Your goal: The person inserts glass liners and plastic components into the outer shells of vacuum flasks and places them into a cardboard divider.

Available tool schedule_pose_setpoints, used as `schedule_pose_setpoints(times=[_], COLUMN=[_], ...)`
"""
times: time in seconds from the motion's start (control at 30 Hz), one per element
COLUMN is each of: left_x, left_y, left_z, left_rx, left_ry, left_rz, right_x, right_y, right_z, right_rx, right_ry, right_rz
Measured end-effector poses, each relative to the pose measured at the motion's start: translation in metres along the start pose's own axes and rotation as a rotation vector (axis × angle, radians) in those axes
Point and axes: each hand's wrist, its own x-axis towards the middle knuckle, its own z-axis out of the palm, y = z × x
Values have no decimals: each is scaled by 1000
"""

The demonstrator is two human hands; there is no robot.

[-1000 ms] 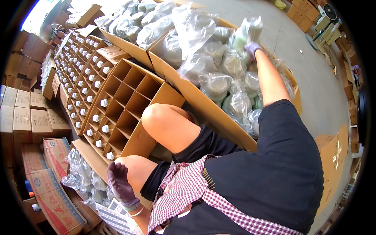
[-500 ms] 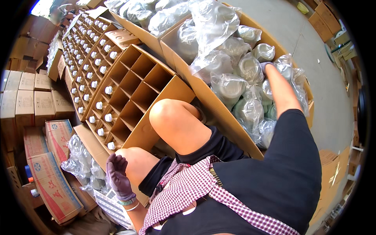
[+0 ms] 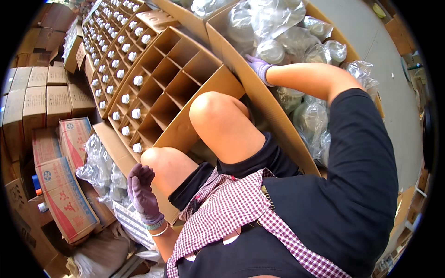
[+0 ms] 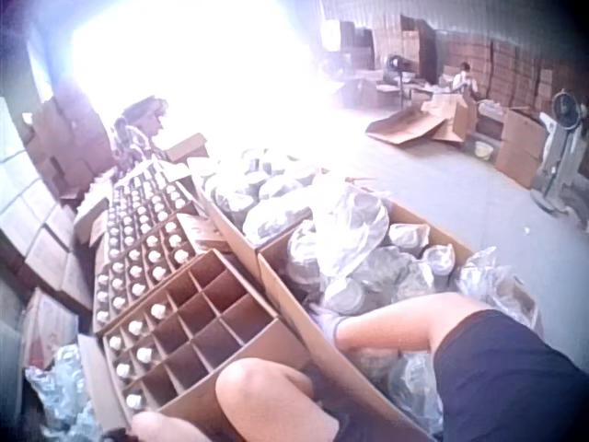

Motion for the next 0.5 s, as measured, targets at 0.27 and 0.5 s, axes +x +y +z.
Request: schedule_pose_setpoints(times=[0.27,0.5], left_x=[-45,-30], left_y=[-43,-45], left_z=[-54,-43], left_rx=[-128,-1], left_ry=[221,218], left_rz=[-107,-110], right_x=[-3,-69], right_y=[3,128], right_z=[-79,-221], right_rx=[163,480], right_ry=[-187,-244], right_rz=[58,44])
